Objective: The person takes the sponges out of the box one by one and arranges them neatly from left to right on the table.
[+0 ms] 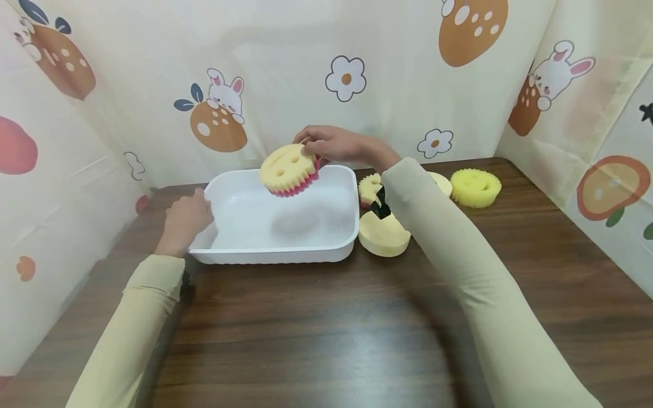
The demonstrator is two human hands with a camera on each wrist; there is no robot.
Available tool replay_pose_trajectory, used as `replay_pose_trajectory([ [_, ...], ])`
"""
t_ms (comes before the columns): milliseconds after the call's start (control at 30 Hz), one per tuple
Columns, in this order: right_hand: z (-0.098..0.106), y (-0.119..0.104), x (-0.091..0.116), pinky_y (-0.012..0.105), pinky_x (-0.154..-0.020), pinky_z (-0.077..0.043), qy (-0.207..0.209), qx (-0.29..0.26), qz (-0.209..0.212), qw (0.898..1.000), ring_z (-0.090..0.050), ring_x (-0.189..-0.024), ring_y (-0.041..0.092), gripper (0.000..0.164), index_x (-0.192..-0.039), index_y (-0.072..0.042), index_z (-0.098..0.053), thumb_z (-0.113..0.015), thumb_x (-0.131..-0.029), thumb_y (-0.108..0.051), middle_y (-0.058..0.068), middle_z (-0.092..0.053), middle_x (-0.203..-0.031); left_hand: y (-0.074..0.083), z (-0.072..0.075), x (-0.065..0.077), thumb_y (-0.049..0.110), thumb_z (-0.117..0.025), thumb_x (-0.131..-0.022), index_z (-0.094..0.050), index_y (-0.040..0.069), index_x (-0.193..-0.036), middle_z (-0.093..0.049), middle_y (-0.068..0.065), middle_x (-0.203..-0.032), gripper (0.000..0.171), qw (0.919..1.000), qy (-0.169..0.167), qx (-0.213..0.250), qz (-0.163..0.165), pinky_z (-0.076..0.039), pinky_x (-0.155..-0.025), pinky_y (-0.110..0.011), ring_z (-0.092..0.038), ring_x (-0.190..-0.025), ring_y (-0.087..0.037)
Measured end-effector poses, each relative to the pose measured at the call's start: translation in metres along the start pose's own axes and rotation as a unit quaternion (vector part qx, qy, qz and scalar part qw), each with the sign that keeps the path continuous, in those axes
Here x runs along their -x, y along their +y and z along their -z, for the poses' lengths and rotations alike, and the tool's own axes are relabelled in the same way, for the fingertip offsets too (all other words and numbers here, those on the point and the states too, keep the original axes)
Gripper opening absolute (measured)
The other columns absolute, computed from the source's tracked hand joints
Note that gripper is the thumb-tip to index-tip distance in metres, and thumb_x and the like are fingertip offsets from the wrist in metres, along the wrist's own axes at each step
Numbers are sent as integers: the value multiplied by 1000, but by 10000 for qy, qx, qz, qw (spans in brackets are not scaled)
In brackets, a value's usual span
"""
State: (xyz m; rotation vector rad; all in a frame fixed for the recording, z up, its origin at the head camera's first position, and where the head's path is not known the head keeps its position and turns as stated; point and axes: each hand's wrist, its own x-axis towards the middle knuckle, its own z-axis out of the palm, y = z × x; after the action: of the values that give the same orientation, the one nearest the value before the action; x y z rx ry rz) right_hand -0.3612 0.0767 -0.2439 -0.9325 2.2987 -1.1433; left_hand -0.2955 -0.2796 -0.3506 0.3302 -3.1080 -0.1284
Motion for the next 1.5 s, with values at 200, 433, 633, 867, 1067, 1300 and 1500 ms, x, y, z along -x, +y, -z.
replay_pose_trajectory([
  [200, 1, 8, 4, 39, -103, -49, -12, -48, -84, 10000, -56, -116, 23, 41, -144, -14, -43, -44, -104, -18, 8, -50, -141, 0, -3, 2, 19, -42, -102, -35, -10, -139, -61, -37, -112, 48, 10000, 18, 1, 0, -43, -97, -70, -63, -98, -53],
  [433, 8, 16, 9, 35, -101, -51, 101, -50, -161, 9998, -57, -116, 21, 42, -147, -15, -41, -40, -104, -16, 5, -49, -142, 1, 0, 1, 19, -43, -102, -35, -9, -140, -60, -36, -113, 48, 10000, 3, -27, 41, -44, -97, -69, -63, -99, -53],
  [633, 17, 20, 17, 37, -105, -49, 178, -58, -81, 9998, -55, -119, 20, 41, -146, -14, -41, -37, -106, -17, 6, -49, -143, 1, 1, 0, 19, -43, -102, -35, -9, -140, -61, -36, -111, 48, 10000, 41, -47, 49, -44, -97, -69, -63, -98, -53],
  [867, 26, 31, 29, 44, -111, -42, 230, -224, -207, 9993, -53, -123, 19, 41, -146, -14, -41, -34, -106, -15, 7, -48, -144, 2, -1, -1, 20, -40, -103, -35, -10, -140, -61, -37, -111, 48, 10000, 29, -54, -16, -44, -96, -69, -63, -99, -54],
  [1067, 35, 42, 39, 44, -114, -38, 353, -24, -510, 9981, -49, -125, 19, 43, -146, -18, -40, -32, -105, -18, 4, -48, -142, 1, -1, -1, 20, -41, -103, -33, -10, -141, -60, -37, -112, 50, 10000, -3, -34, 5, -43, -97, -70, -63, -98, -54],
  [1300, 43, 59, 51, 49, -118, -34, 413, -70, -762, 9962, -46, -127, 21, 44, -148, -14, -38, -29, -105, -20, 8, -44, -143, 0, -1, -3, 21, -40, -103, -32, -10, -142, -60, -38, -112, 51, 10000, -12, -39, -4, -43, -97, -70, -63, -99, -54],
  [1500, 47, 67, 63, 53, -120, -30, 453, -30, -859, 9953, -44, -128, 22, 45, -149, -12, -36, -29, -105, -19, 10, -42, -144, -1, -2, -4, 21, -40, -103, -31, -11, -143, -60, -38, -113, 52, 9999, -80, -66, -21, -43, -97, -70, -63, -99, -54],
])
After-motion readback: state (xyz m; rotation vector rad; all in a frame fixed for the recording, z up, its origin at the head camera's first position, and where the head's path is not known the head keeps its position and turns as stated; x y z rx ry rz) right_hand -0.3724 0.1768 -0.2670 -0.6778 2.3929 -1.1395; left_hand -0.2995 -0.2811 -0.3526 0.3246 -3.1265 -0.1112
